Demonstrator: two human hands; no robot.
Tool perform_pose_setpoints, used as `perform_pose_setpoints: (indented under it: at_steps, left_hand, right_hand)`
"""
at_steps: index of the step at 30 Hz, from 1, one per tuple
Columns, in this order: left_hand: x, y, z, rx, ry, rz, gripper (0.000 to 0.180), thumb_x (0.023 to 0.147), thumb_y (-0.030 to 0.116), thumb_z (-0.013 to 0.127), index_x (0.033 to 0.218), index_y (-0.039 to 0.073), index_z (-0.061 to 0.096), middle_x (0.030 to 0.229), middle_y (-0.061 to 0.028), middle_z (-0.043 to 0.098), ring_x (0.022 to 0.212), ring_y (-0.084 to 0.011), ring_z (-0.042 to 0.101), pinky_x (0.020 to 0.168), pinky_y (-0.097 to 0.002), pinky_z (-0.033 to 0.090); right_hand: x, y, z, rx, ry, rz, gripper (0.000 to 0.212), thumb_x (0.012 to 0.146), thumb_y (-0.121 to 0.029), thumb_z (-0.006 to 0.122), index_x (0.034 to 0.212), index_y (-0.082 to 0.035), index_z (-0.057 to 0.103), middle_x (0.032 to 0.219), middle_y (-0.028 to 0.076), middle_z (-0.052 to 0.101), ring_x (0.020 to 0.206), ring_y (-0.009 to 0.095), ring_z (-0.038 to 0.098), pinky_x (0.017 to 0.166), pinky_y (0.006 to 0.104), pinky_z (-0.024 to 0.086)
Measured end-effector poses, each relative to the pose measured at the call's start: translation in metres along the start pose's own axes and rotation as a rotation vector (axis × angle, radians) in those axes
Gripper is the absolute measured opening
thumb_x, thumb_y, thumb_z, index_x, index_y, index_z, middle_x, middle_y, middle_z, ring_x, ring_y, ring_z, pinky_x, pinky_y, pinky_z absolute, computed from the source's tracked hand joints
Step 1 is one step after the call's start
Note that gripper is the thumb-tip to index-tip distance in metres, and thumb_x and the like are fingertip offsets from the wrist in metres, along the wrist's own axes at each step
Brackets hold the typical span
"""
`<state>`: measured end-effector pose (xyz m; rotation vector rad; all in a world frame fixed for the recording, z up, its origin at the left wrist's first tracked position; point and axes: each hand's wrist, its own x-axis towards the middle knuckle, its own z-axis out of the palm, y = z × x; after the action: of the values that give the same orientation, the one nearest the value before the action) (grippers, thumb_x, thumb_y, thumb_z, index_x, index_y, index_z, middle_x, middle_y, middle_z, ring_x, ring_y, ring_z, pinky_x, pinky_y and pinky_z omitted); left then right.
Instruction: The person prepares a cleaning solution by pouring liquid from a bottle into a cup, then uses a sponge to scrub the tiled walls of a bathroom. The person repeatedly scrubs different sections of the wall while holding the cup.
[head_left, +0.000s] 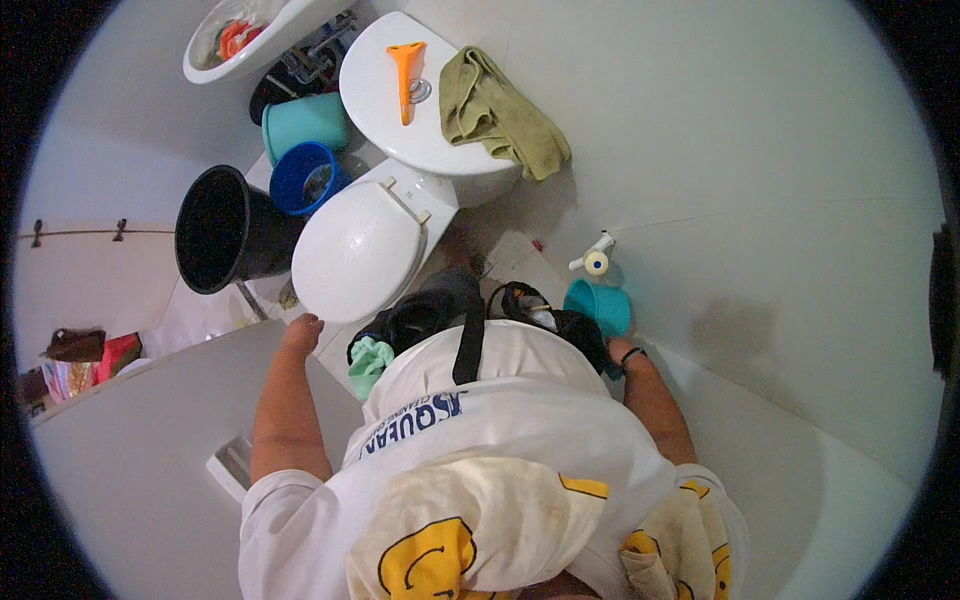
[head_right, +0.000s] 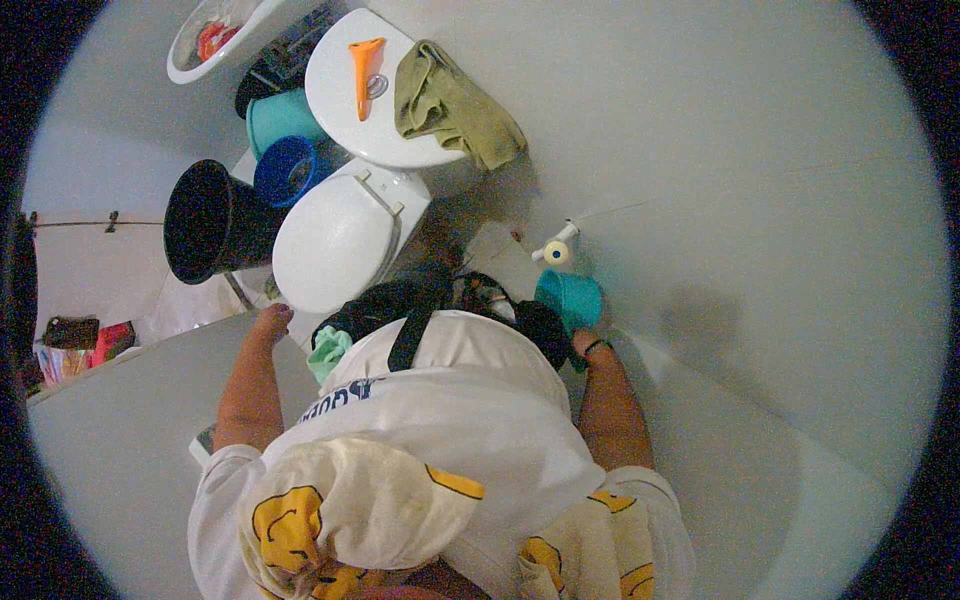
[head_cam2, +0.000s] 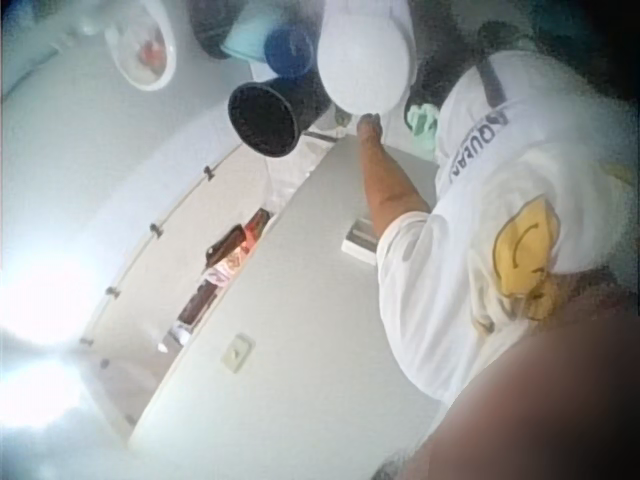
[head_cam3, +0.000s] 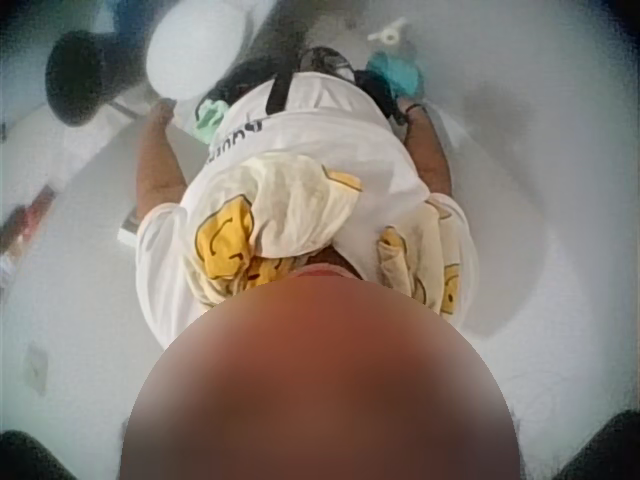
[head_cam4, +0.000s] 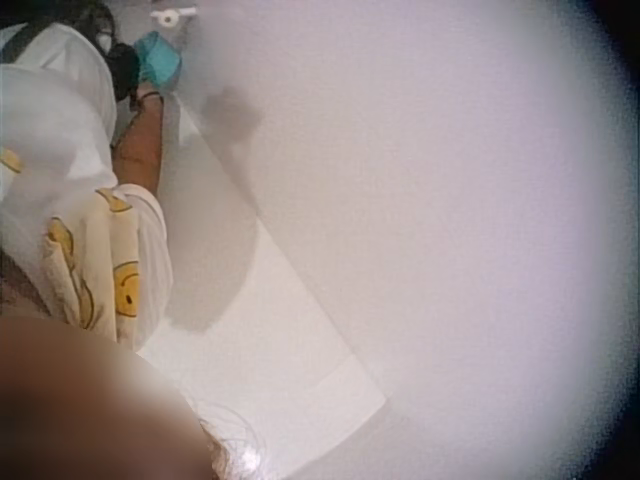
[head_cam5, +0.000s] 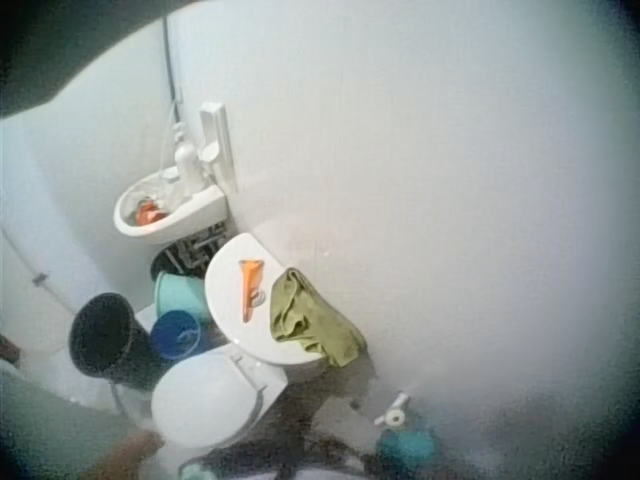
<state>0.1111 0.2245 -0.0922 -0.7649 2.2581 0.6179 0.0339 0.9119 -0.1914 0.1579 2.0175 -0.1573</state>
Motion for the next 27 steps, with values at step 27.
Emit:
perform_pose_setpoints:
  at_steps: [27]
  left_hand:
    - [0.006,-0.008,0.018,-0.119,0.054,0.028,0.033,0.077,0.028,0.05,0.095,0.001,0.057,0.097,-0.0181,0.056,0.09,-0.0312,0.054,0.078,-0.0367,0.042]
  right_hand:
    - [0.007,0.014,0.014,-0.27,-0.052,-0.052,0.035,0.075,-0.015,0.041,0.106,0.002,0.048,0.109,0.022,0.049,0.099,0.035,0.048,0.081,0.0416,0.039]
